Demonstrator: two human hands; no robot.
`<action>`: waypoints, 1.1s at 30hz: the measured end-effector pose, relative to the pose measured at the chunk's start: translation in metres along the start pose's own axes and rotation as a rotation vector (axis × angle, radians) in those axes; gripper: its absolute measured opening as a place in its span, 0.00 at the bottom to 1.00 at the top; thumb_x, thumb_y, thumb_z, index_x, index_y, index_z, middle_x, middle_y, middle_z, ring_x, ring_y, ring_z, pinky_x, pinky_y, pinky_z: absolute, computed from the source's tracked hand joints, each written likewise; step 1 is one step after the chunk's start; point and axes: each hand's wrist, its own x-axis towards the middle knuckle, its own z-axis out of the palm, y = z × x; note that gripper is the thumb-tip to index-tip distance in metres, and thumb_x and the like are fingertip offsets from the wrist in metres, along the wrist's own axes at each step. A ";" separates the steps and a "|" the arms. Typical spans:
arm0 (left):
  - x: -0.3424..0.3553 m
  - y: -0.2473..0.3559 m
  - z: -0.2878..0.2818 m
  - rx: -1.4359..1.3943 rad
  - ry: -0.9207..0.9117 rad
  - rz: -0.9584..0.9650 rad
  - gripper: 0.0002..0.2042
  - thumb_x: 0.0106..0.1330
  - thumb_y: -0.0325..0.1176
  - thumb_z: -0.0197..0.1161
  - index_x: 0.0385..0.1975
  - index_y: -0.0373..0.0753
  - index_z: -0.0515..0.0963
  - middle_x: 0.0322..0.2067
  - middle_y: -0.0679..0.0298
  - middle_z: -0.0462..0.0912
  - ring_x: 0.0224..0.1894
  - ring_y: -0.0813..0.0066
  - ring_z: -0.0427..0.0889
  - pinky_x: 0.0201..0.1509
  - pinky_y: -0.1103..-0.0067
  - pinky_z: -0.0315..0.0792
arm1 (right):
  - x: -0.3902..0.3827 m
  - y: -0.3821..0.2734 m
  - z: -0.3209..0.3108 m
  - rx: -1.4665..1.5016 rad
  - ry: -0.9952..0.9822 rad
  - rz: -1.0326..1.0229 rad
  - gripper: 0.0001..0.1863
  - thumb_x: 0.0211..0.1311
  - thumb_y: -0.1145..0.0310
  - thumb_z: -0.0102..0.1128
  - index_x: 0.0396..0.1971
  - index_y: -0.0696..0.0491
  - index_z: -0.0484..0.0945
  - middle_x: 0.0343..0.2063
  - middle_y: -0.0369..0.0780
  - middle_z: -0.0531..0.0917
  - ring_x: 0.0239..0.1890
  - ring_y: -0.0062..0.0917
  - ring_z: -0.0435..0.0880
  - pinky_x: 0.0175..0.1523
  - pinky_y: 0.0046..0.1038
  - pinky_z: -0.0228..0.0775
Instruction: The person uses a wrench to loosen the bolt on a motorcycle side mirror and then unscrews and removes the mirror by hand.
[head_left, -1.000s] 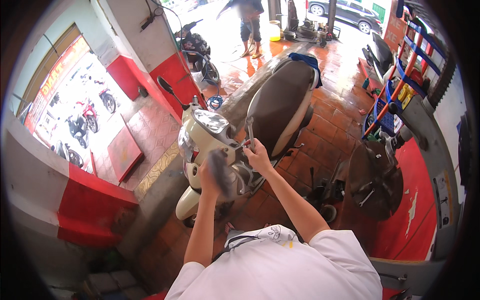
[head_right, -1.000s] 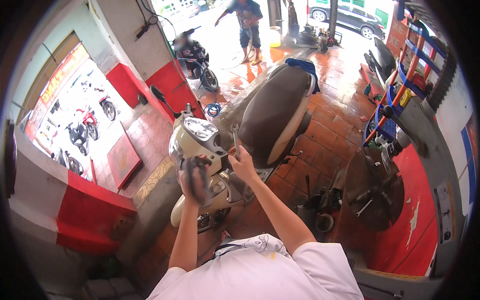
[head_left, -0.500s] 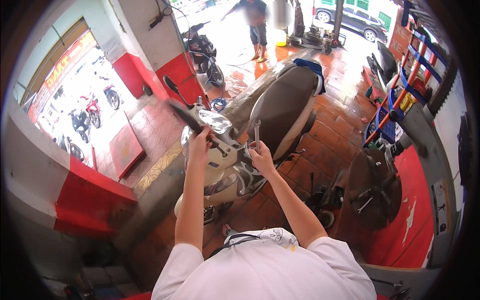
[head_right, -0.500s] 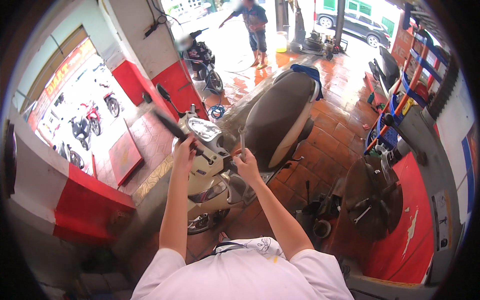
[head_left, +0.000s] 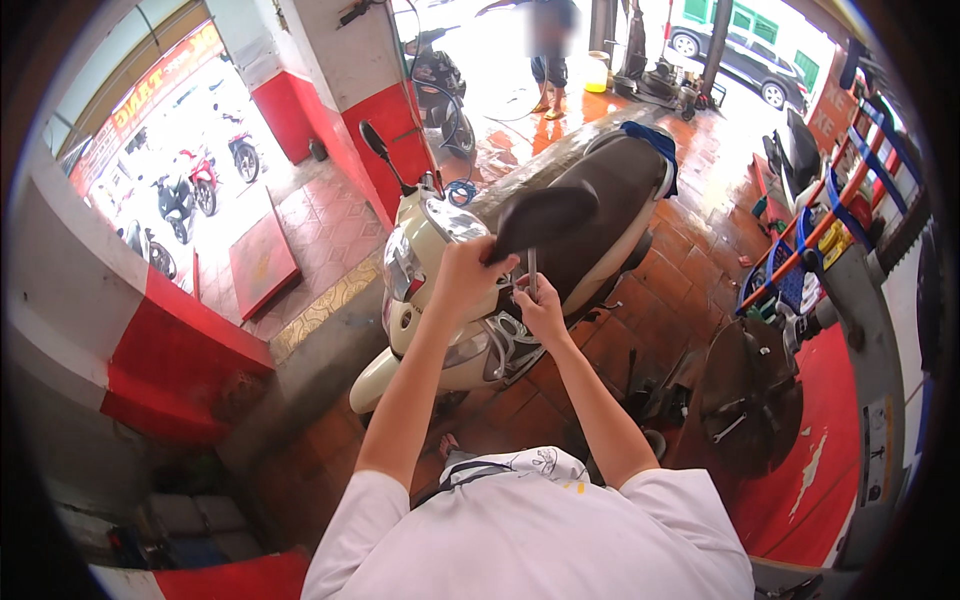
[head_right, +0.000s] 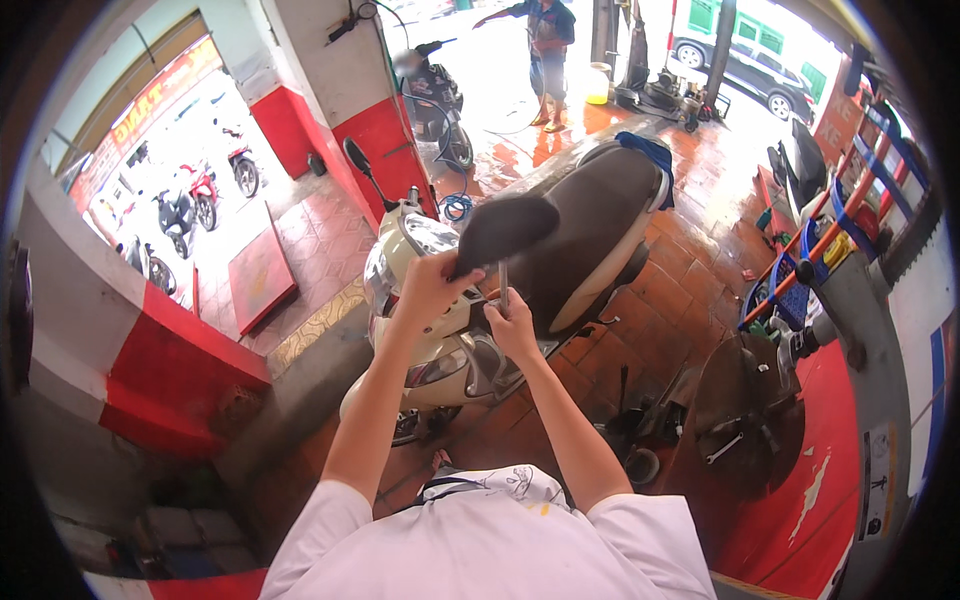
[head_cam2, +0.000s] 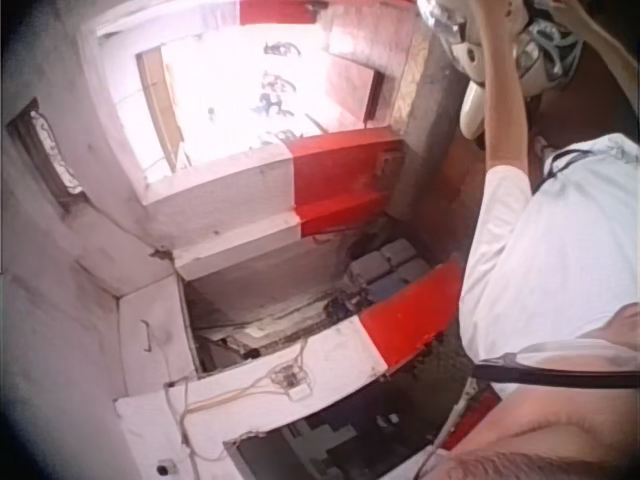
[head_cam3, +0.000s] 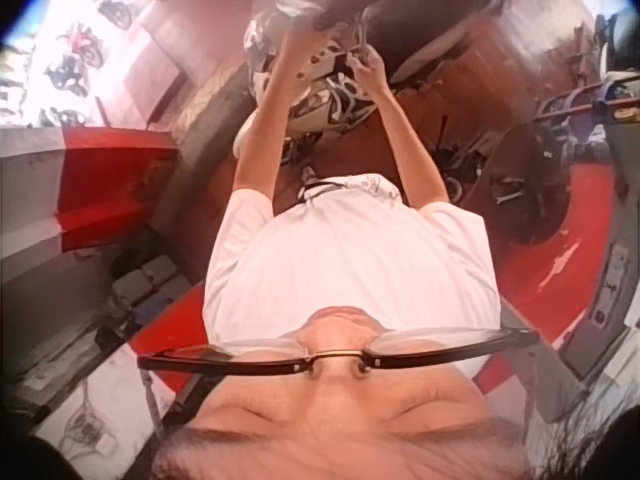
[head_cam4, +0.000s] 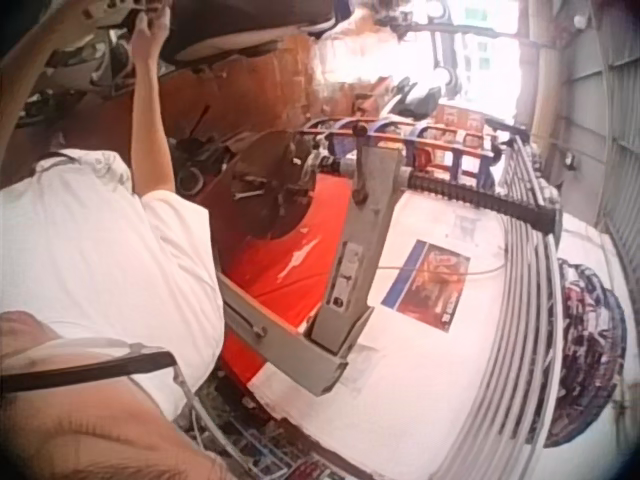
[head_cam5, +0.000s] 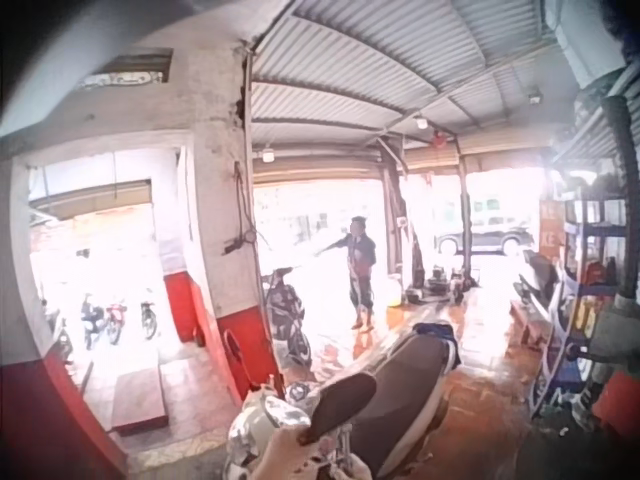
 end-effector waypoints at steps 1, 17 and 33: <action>0.011 -0.005 -0.002 -0.035 -0.040 -0.075 0.13 0.58 0.32 0.71 0.38 0.30 0.82 0.28 0.60 0.86 0.25 0.79 0.82 0.30 0.79 0.74 | -0.001 0.000 0.002 -0.005 -0.014 -0.003 0.05 0.62 0.75 0.59 0.37 0.56 0.74 0.20 0.29 0.71 0.21 0.10 0.66 0.25 0.20 0.57; -0.080 -0.037 0.014 -0.002 0.391 0.337 0.10 0.65 0.27 0.63 0.45 0.33 0.78 0.41 0.53 0.85 0.42 0.69 0.86 0.46 0.74 0.79 | -0.006 -0.010 -0.002 0.007 -0.007 0.048 0.05 0.63 0.74 0.58 0.37 0.56 0.74 0.20 0.28 0.70 0.22 0.10 0.65 0.26 0.21 0.56; -0.013 -0.061 -0.012 -0.905 0.320 -0.580 0.08 0.69 0.34 0.62 0.44 0.42 0.77 0.39 0.67 0.84 0.37 0.81 0.83 0.35 0.86 0.73 | -0.008 -0.013 -0.007 0.197 -0.035 0.107 0.05 0.64 0.75 0.57 0.38 0.54 0.71 0.18 0.27 0.68 0.16 0.09 0.63 0.20 0.18 0.51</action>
